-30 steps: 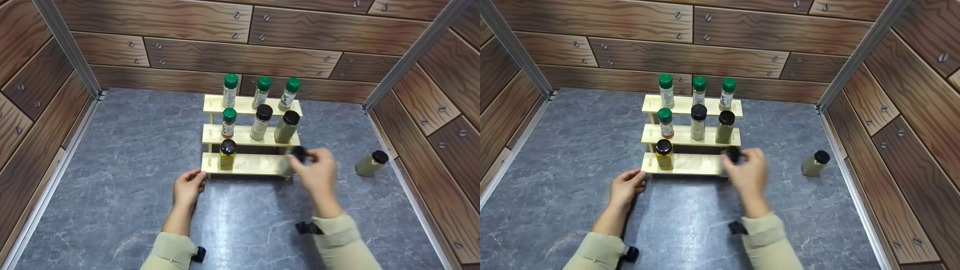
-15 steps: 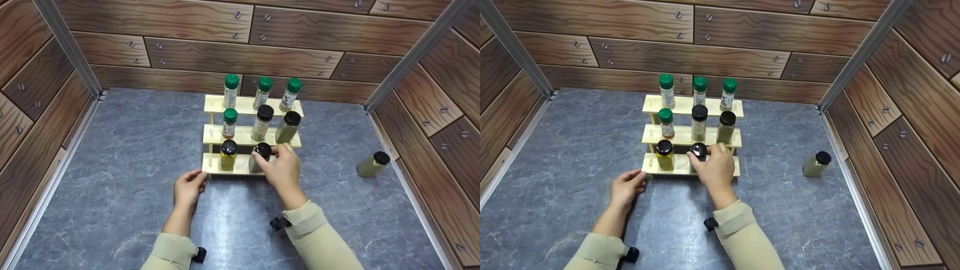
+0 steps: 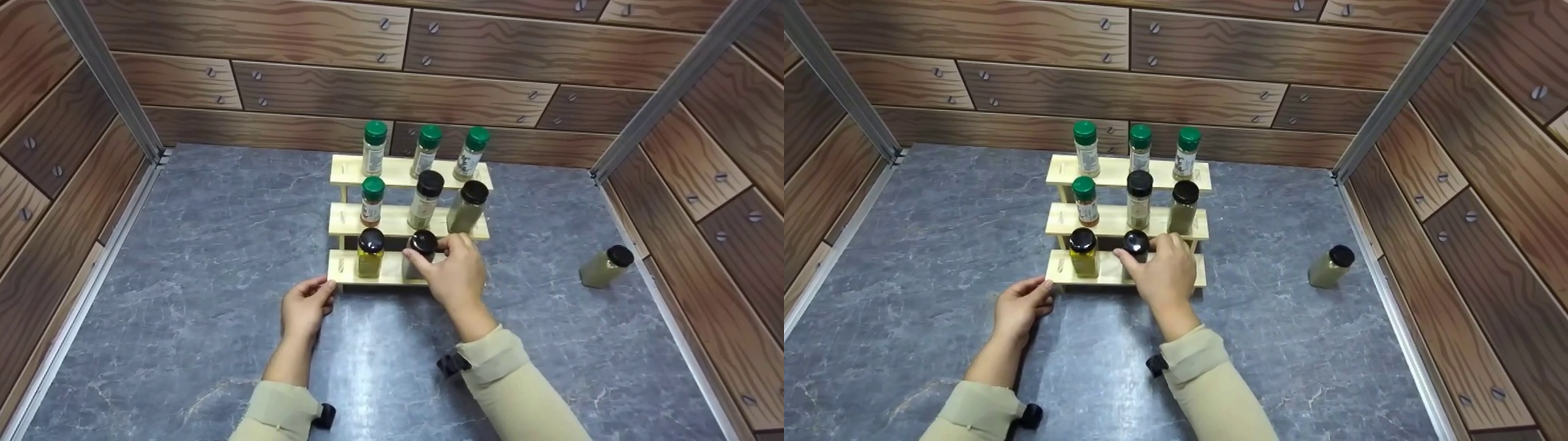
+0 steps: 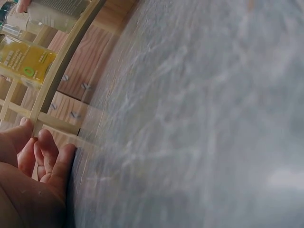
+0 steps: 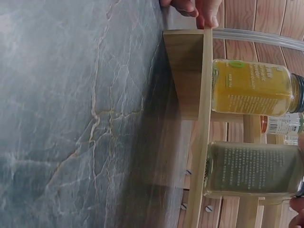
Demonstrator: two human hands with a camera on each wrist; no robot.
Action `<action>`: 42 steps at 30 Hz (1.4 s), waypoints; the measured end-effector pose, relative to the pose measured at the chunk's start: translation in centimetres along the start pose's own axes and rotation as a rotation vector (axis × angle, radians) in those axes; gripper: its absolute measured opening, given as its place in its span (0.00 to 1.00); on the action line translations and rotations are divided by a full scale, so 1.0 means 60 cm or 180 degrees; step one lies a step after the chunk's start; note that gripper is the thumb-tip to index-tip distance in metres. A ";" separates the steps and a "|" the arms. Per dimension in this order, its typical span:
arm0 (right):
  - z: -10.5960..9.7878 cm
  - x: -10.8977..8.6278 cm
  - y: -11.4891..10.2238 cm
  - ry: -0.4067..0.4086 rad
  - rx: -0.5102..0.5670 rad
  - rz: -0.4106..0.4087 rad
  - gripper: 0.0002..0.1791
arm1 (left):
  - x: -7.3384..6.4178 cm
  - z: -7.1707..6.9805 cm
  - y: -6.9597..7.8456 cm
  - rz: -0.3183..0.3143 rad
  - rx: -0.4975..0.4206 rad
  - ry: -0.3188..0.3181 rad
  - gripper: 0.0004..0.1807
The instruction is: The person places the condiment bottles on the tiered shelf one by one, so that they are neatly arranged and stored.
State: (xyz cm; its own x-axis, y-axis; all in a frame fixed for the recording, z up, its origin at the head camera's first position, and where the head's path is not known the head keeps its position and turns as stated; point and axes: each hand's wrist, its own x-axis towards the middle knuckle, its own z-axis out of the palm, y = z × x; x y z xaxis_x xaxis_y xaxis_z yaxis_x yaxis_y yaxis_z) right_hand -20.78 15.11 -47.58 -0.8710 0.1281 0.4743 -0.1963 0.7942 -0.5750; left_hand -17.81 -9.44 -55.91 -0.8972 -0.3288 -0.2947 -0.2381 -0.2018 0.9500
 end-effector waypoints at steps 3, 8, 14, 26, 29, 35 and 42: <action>-0.009 -0.007 0.004 -0.0257 0.0066 0.0277 0.34 | -0.001 0.001 -0.001 0.0000 0.0016 0.0016 0.16; -0.042 -0.019 0.055 -0.0147 0.0516 0.0615 0.21 | -0.004 0.002 -0.002 0.0027 0.0005 -0.0044 0.17; -0.118 0.022 0.180 0.0651 0.0228 0.0800 0.12 | -0.003 -0.001 -0.004 0.0027 0.0015 0.0014 0.17; -0.258 0.077 0.370 0.0163 -0.0881 0.2147 0.44 | 0.000 -0.003 -0.005 0.0035 0.0069 0.0033 0.17; -0.260 0.073 0.382 0.0173 -0.0785 0.2237 0.42 | -0.001 0.000 -0.005 0.0025 0.0077 0.0025 0.17; -0.265 0.074 0.396 0.0258 -0.0590 0.2446 0.44 | 0.000 0.003 -0.007 0.0042 0.0100 0.0037 0.17; -0.233 0.052 0.368 0.0338 -0.0350 0.2285 0.41 | 0.002 0.000 -0.003 0.0062 0.0022 0.0020 0.17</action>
State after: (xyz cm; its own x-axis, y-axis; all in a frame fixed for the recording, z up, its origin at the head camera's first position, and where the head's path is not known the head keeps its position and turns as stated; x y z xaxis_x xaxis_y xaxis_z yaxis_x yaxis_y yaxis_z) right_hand -21.51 41.34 -49.46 -0.7187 0.6917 0.0712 0.4574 0.5473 -0.7009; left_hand -17.87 -9.43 -56.12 -0.8993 -0.3385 -0.2768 -0.2232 -0.1889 0.9563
